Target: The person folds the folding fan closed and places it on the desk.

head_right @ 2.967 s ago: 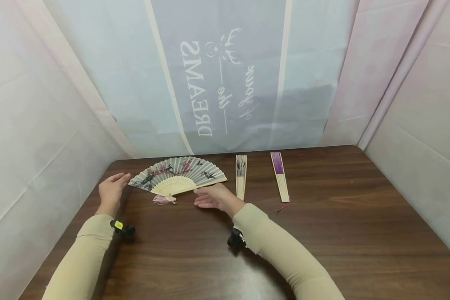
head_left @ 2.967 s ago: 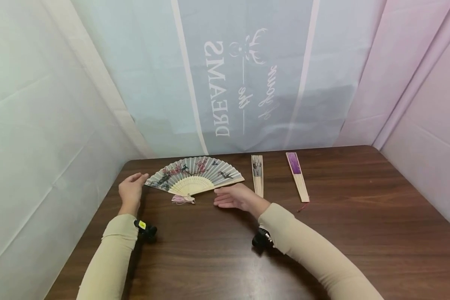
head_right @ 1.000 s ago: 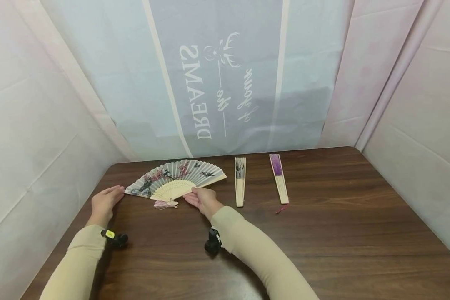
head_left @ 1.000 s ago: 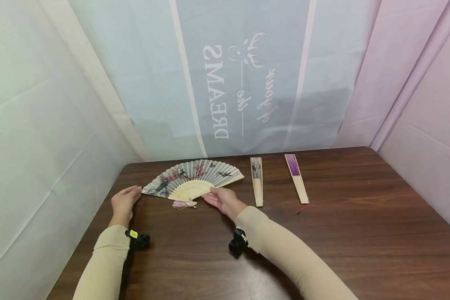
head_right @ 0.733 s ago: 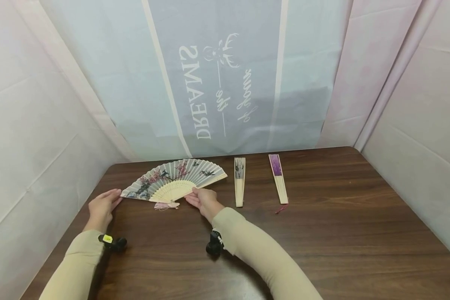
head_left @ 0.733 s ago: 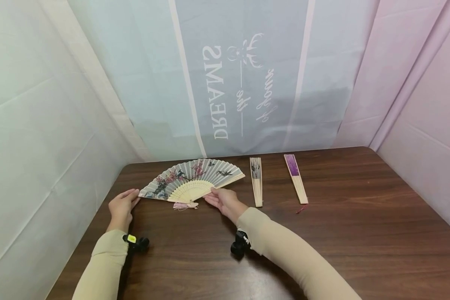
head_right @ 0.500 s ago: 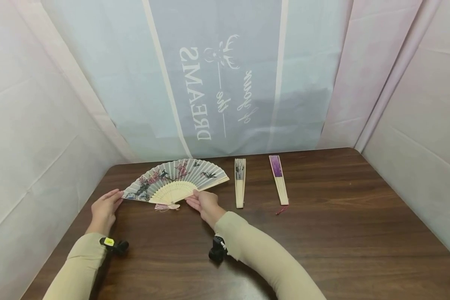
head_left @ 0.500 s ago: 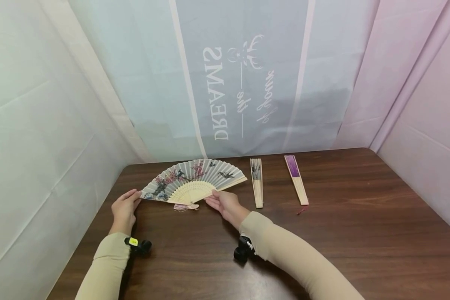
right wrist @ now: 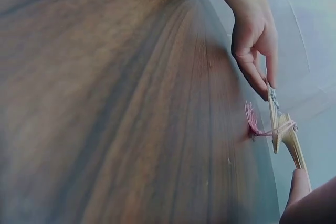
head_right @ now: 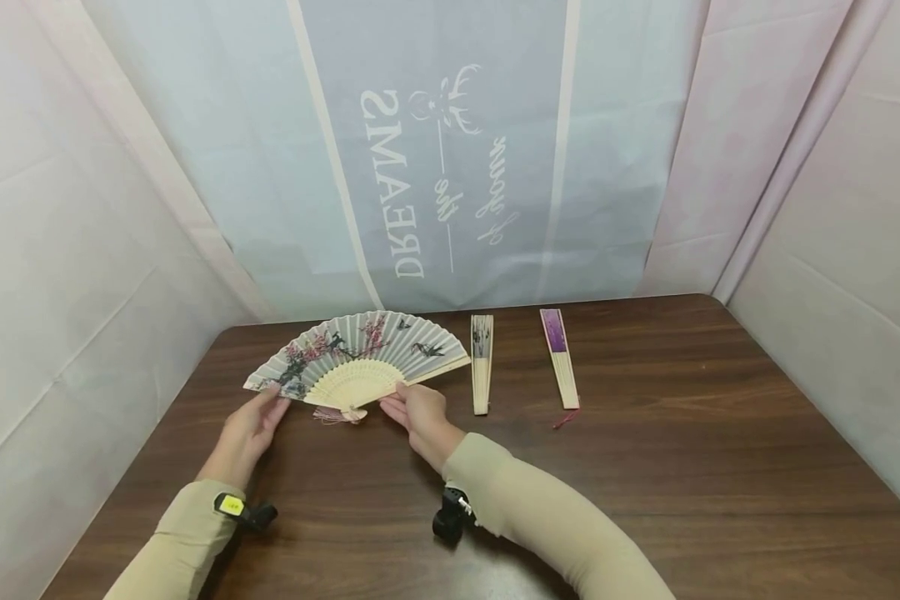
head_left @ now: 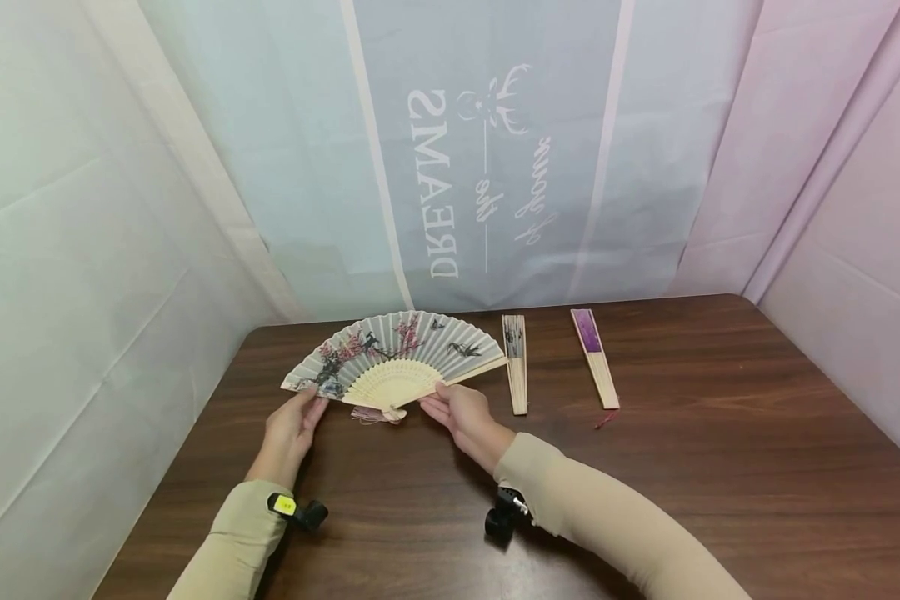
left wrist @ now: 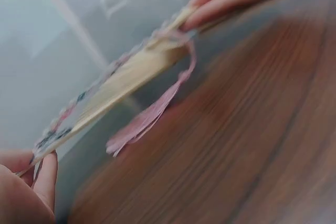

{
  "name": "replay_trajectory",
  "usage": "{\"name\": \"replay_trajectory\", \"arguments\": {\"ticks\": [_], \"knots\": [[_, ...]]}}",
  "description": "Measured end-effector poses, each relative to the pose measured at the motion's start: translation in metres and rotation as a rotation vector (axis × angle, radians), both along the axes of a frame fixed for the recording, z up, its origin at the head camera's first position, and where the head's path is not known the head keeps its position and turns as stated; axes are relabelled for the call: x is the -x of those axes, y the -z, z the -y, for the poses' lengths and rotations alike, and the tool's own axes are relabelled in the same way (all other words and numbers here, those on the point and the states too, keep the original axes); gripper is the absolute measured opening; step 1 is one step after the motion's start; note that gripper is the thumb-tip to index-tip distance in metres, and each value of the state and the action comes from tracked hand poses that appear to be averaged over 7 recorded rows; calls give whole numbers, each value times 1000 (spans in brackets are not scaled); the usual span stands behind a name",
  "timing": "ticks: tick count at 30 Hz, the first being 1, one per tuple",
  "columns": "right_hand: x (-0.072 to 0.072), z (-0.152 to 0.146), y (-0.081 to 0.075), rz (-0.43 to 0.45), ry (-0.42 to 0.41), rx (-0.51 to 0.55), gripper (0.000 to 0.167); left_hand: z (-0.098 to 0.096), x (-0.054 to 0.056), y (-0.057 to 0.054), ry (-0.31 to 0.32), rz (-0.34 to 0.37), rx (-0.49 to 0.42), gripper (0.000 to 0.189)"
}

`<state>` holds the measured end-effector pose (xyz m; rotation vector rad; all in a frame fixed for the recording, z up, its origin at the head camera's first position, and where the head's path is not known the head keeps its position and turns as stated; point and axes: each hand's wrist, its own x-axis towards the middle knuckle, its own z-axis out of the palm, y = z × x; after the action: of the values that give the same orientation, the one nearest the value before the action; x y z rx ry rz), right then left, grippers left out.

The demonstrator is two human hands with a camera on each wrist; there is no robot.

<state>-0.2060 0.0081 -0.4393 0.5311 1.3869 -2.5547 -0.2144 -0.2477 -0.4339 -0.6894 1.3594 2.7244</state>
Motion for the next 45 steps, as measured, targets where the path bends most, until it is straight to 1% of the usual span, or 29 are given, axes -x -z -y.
{"name": "replay_trajectory", "arguments": {"ticks": [5, 11, 15, 19, 23, 27, 30, 35, 40, 45], "knots": [[-4, -11, 1, -18, 34, -14, 33, -21, -7, 5, 85, -49, -9, 32], [-8, -26, 2, -24, 54, -24, 35, -42, -15, 11, 121, -82, 4, 33], [-13, -37, 4, -37, 43, -24, 40, -54, -22, 13, 131, -112, -26, 29], [-20, -48, 3, -55, 47, -3, 43, -65, -26, 12, 130, -150, -75, 25], [-29, -59, -1, -82, 61, 14, 38, -76, -30, 12, 109, -166, -106, 19], [-38, -71, -7, -106, 67, 35, 26, -89, -35, 13, 112, -182, -77, 8], [-46, -80, -10, -109, 65, 24, 22, -100, -39, 12, 119, -196, -37, 3], [-61, -93, -14, -120, 54, -5, 21, -117, -44, 10, 112, -212, 11, 11], [-73, -104, -16, -147, 27, -35, 22, -132, -50, 9, 134, -242, 33, 20], [-82, -111, -15, -149, 4, -54, 26, -140, -56, 8, 140, -223, 23, 18]]}}
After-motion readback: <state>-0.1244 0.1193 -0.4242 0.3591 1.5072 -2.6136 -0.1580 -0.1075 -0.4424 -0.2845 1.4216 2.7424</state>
